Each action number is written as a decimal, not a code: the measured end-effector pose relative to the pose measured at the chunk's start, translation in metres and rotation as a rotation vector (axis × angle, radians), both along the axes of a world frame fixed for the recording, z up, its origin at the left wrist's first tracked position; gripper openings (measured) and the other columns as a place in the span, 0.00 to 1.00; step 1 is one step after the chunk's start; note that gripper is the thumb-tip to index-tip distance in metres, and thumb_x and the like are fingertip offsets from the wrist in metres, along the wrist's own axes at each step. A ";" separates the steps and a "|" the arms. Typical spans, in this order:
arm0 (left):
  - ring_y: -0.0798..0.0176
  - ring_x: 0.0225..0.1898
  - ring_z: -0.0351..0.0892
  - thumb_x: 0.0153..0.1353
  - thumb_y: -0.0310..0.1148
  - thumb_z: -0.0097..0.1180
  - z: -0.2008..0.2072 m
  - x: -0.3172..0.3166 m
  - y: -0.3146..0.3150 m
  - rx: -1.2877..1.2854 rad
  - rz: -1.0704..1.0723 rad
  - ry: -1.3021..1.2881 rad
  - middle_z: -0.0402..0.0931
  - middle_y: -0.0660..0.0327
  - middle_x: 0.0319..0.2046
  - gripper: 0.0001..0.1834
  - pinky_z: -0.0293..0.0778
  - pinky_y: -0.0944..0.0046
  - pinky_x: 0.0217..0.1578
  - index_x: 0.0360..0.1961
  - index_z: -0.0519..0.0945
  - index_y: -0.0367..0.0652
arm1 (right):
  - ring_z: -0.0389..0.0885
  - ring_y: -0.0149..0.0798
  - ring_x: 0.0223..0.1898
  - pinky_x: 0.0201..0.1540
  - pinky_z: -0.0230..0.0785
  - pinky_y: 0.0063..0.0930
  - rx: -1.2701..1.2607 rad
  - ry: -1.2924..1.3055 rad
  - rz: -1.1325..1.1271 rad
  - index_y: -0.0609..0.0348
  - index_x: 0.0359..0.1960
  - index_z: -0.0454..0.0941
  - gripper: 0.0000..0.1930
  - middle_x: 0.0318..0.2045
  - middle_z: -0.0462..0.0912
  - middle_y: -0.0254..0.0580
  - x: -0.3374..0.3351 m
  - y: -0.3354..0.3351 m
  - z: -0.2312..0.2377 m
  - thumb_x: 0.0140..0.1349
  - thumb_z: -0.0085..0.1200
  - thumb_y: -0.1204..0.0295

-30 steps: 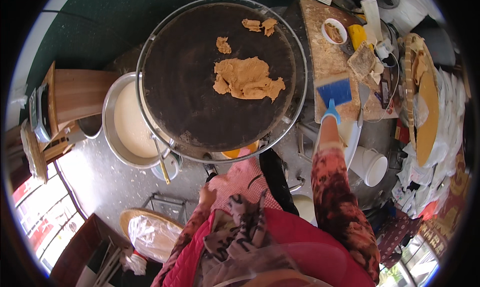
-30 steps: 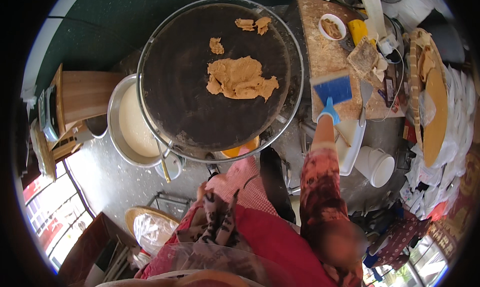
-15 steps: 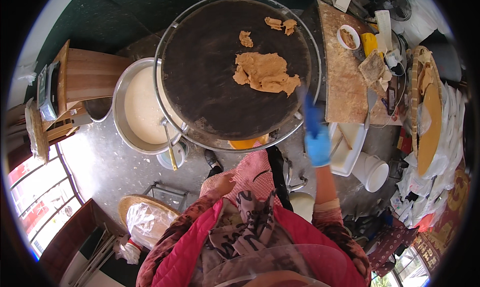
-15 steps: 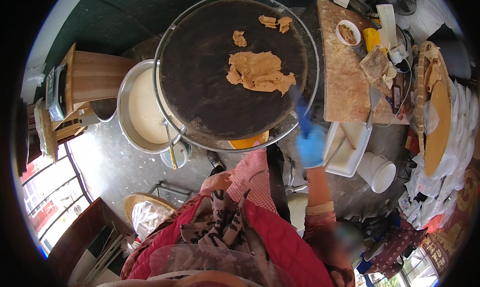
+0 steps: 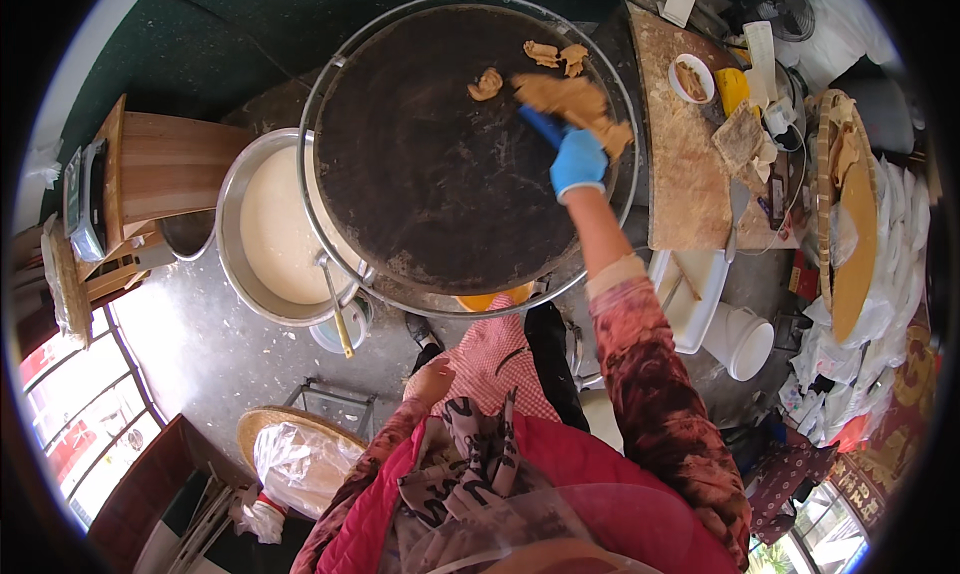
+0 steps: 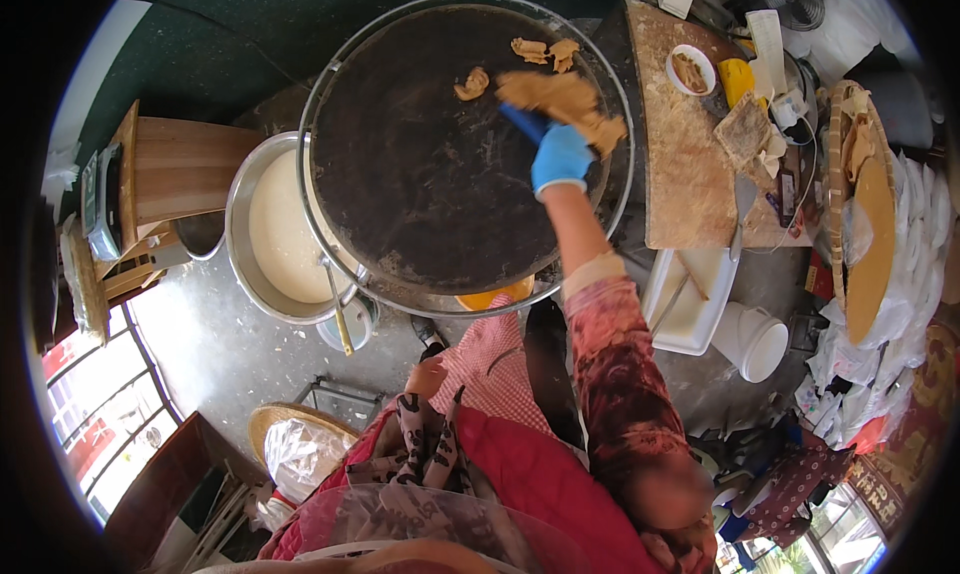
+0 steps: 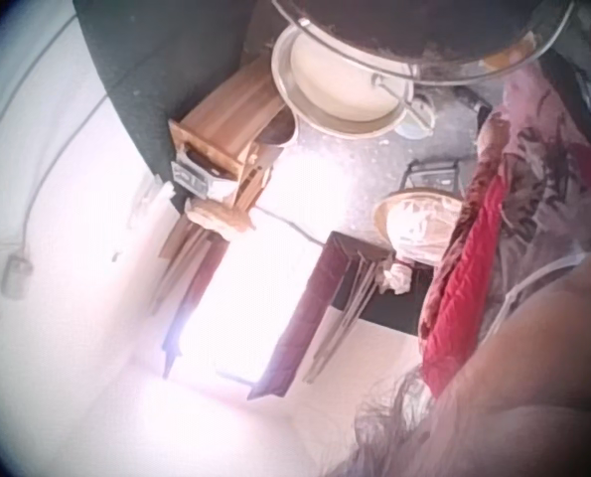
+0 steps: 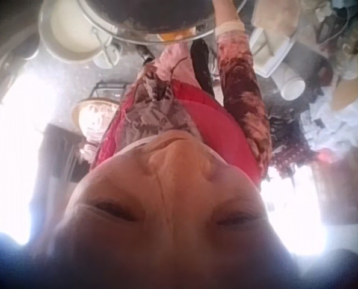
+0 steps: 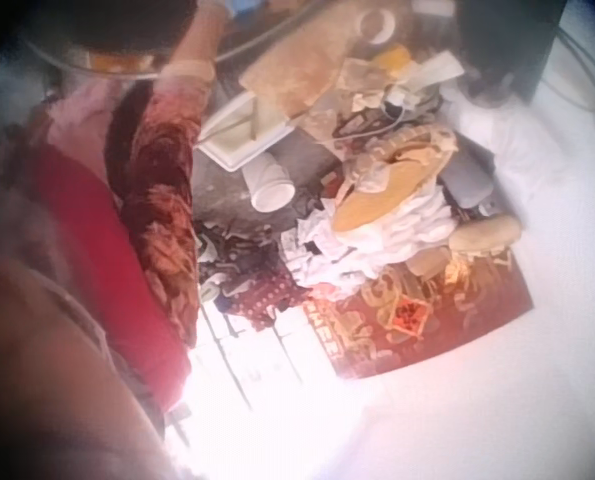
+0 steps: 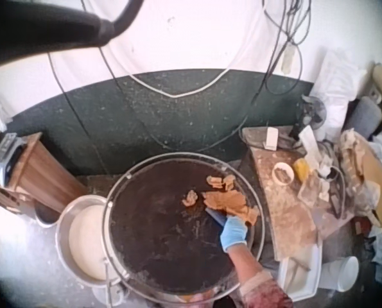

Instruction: The person handles a large sheet of dough, places it on a woven tray, and moves around a cluttered kitchen workspace. They stir a batter in a metal bowl, scrape residue from a griddle, and clean tools in a water basin. The person then wipes the griddle surface with a sponge and places a blue scraper on a cutting board.

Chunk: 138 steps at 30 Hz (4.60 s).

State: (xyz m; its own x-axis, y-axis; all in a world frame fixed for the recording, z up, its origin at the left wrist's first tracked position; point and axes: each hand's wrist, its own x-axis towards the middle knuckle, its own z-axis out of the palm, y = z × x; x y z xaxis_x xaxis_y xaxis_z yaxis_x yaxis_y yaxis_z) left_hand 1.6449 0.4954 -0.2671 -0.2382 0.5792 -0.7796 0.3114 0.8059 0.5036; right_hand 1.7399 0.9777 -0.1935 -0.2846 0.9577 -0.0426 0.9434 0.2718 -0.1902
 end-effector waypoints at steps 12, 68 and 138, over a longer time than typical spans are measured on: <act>0.52 0.30 0.79 0.51 0.35 0.55 0.028 0.025 0.054 0.014 -0.117 0.051 0.79 0.51 0.28 0.18 0.75 0.60 0.31 0.43 0.76 0.38 | 0.74 0.50 0.46 0.46 0.67 0.46 0.010 0.042 0.478 0.60 0.52 0.63 0.19 0.42 0.73 0.55 -0.100 -0.105 -0.008 0.57 0.42 0.74; 0.54 0.47 0.72 0.55 0.33 0.49 -0.114 0.164 0.009 0.163 -0.050 0.433 0.74 0.55 0.44 0.17 0.70 0.51 0.43 0.47 0.72 0.43 | 0.75 0.43 0.44 0.50 0.66 0.33 0.047 0.164 -0.178 0.72 0.53 0.67 0.26 0.46 0.76 0.55 0.307 -0.014 -0.046 0.57 0.53 0.65; 0.46 0.38 0.76 0.46 0.23 0.48 -0.150 -0.094 -0.321 -0.247 0.995 0.976 0.76 0.48 0.34 0.10 0.72 0.52 0.40 0.30 0.79 0.39 | 0.77 0.49 0.45 0.48 0.68 0.38 -0.474 0.068 0.001 0.58 0.37 0.80 0.17 0.41 0.77 0.55 0.166 -0.207 -0.153 0.55 0.46 0.59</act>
